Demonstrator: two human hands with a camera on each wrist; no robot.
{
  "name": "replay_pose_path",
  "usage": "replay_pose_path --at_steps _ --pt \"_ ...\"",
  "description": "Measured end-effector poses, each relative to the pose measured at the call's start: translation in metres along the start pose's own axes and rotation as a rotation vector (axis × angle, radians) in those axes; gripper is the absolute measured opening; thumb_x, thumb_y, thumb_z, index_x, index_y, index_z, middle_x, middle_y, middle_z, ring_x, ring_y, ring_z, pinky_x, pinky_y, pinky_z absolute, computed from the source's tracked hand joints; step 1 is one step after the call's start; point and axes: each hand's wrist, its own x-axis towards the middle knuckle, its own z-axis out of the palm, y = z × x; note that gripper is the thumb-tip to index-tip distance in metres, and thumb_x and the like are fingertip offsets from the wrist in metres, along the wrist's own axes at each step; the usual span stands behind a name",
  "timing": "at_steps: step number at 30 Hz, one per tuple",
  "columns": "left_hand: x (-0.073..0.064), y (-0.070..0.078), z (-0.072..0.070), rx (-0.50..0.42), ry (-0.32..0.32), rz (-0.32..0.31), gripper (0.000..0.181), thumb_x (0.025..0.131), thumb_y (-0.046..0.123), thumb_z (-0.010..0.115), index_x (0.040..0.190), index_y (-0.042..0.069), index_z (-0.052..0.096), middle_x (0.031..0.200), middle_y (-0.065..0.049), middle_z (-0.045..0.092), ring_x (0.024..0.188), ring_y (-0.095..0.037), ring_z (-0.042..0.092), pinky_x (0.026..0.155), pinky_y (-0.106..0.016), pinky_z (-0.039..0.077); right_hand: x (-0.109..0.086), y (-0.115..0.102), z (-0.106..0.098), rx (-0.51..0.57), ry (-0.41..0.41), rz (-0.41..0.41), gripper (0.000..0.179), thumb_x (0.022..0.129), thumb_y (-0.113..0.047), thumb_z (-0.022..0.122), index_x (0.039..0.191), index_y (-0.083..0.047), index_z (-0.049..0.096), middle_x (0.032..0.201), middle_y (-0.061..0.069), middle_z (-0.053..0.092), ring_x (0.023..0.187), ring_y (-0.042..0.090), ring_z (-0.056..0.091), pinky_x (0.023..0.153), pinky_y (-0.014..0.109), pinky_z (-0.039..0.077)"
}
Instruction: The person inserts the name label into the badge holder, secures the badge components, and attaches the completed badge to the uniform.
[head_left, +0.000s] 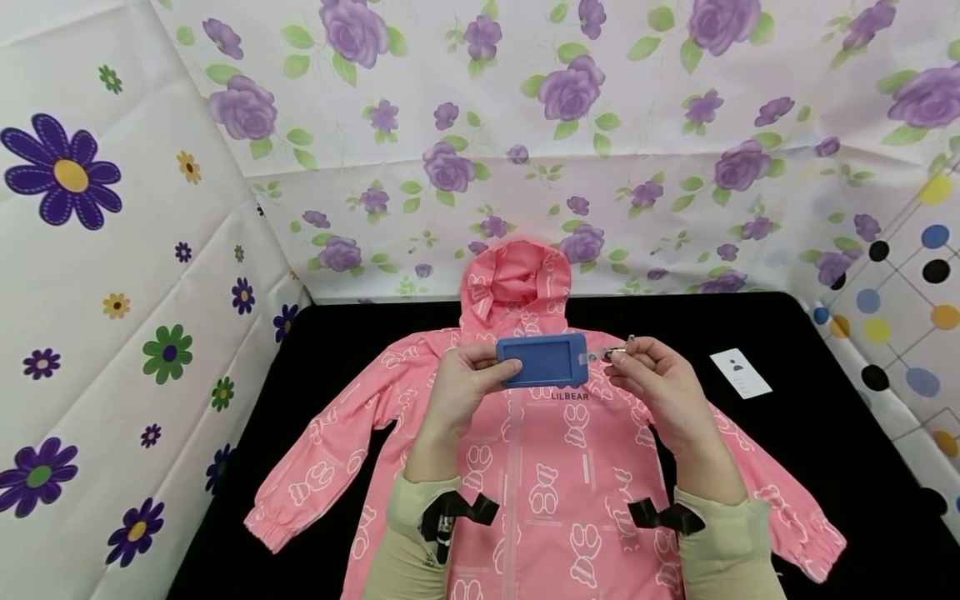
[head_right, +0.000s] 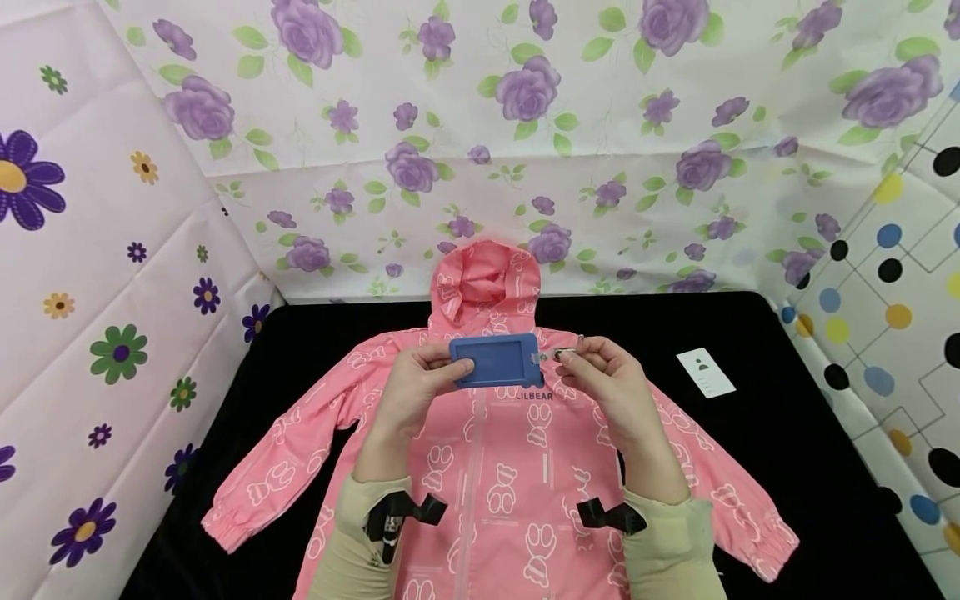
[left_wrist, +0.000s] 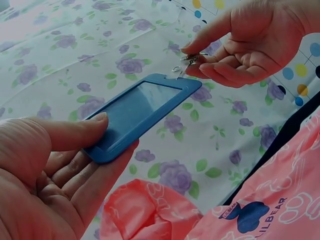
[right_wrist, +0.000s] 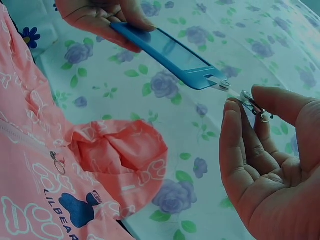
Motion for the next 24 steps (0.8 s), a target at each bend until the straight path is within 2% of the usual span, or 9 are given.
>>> replay_pose_path --at_steps 3,7,10,13,16,24 --pt "0.0004 -0.0005 0.0003 0.021 0.014 -0.011 0.026 0.092 -0.006 0.079 0.116 -0.016 0.074 0.097 -0.021 0.079 0.080 -0.015 0.079 0.081 -0.035 0.065 -0.0006 -0.0004 0.0005 0.003 -0.013 0.004 0.009 0.105 0.001 0.066 0.105 -0.007 0.062 0.098 0.000 0.077 0.088 0.015 0.075 0.085 0.027 0.063" --pt "0.0012 -0.0013 -0.0002 0.052 0.040 -0.019 0.027 0.092 -0.004 0.080 0.117 -0.013 0.075 0.098 -0.021 0.079 0.080 -0.016 0.079 0.080 -0.034 0.065 -0.0009 -0.0009 0.0006 -0.021 -0.031 0.008 0.014 0.106 -0.002 0.066 0.118 -0.006 0.067 0.102 0.001 0.078 0.092 0.014 0.074 0.086 0.026 0.062" --pt "0.0020 -0.0023 -0.0008 0.068 0.060 -0.021 0.027 0.092 -0.003 0.081 0.118 -0.011 0.076 0.099 -0.021 0.079 0.081 -0.016 0.079 0.079 -0.033 0.065 -0.0008 -0.0005 0.0016 -0.054 -0.032 -0.001 0.019 0.105 -0.004 0.067 0.123 0.000 0.071 0.104 0.001 0.079 0.092 0.014 0.075 0.087 0.026 0.062" --pt "0.0023 -0.0034 -0.0013 0.079 0.087 -0.020 0.028 0.092 -0.001 0.082 0.118 -0.011 0.076 0.098 -0.019 0.079 0.080 -0.016 0.078 0.078 -0.032 0.065 -0.0005 0.0005 0.0029 -0.058 -0.038 -0.001 0.016 0.105 -0.003 0.068 0.118 0.005 0.073 0.102 0.002 0.078 0.091 0.014 0.076 0.087 0.028 0.062" --pt "0.0028 -0.0049 -0.0015 0.087 0.115 -0.020 0.029 0.092 0.000 0.082 0.118 -0.010 0.076 0.097 -0.017 0.078 0.079 -0.015 0.077 0.077 -0.031 0.065 -0.0007 0.0011 0.0041 -0.052 -0.052 0.005 0.011 0.104 -0.001 0.068 0.113 0.003 0.073 0.101 0.002 0.078 0.090 0.014 0.076 0.086 0.028 0.063" --pt "0.0043 -0.0071 -0.0027 0.144 0.146 -0.010 0.033 0.092 -0.001 0.083 0.124 -0.008 0.074 0.094 -0.015 0.072 0.081 -0.014 0.075 0.080 -0.029 0.064 -0.0022 0.0013 0.0090 -0.055 -0.098 -0.009 0.009 0.104 0.001 0.067 0.112 0.004 0.070 0.102 0.007 0.078 0.094 0.016 0.078 0.086 0.032 0.064"
